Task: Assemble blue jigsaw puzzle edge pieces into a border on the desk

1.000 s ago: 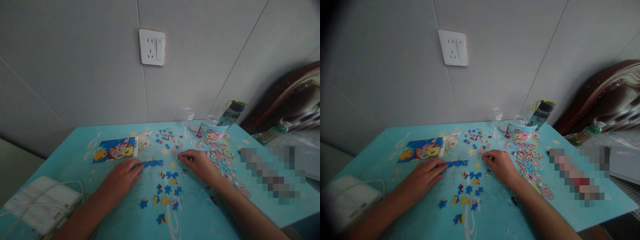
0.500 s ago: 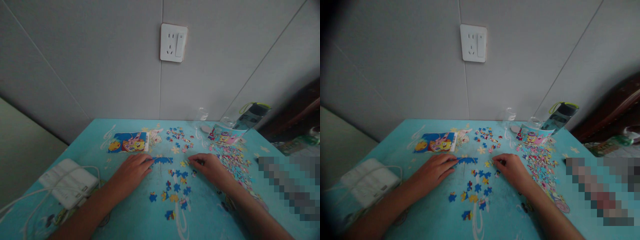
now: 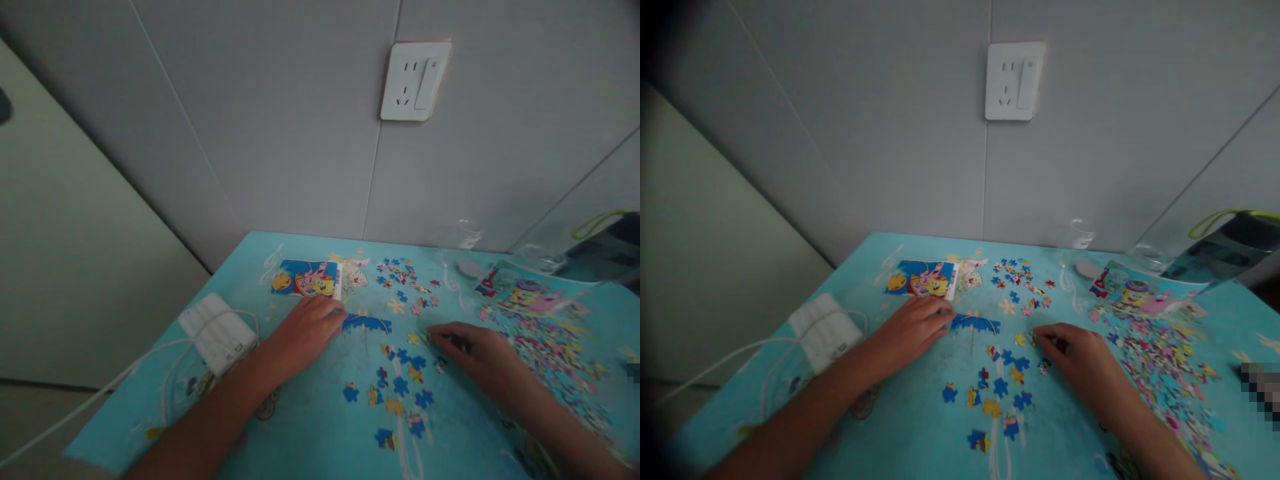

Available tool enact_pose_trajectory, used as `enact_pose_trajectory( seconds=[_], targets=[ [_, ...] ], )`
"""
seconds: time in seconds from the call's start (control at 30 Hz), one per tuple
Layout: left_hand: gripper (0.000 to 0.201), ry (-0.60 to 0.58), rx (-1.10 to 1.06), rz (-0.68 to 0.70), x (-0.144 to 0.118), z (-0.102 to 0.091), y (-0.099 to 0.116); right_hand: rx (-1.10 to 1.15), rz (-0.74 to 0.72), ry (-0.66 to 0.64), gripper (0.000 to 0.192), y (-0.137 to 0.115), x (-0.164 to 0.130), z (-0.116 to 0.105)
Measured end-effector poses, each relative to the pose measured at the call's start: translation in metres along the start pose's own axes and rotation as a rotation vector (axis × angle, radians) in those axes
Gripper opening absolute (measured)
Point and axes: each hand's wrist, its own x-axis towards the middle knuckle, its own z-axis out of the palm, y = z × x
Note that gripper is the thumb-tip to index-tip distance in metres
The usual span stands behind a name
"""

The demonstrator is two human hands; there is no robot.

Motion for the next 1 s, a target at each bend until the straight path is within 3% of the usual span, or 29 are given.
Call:
enact_pose_trajectory(
  seconds=[0.27, 0.43, 0.63, 1.0],
  targets=[
    [0.029, -0.008, 0.014, 0.032, 0.000, 0.005, 0.005, 0.032, 0.007, -0.012, 0.029, 0.012, 0.001, 0.004],
    [0.027, -0.036, 0.013, 0.037, 0.000, 0.005, 0.004, 0.211, 0.060, -0.098, 0.029, -0.010, -0.003, 0.003],
    [0.027, 0.012, -0.034, 0.027, -0.001, 0.011, 0.001, 0.366, 0.078, -0.152, 0.025, -0.039, -0.010, 0.003],
    [0.026, 0.009, 0.020, 0.041, 0.000, 0.012, 0.002, 0.454, 0.111, -0.169, 0.028, -0.040, -0.012, 0.006]
  ],
)
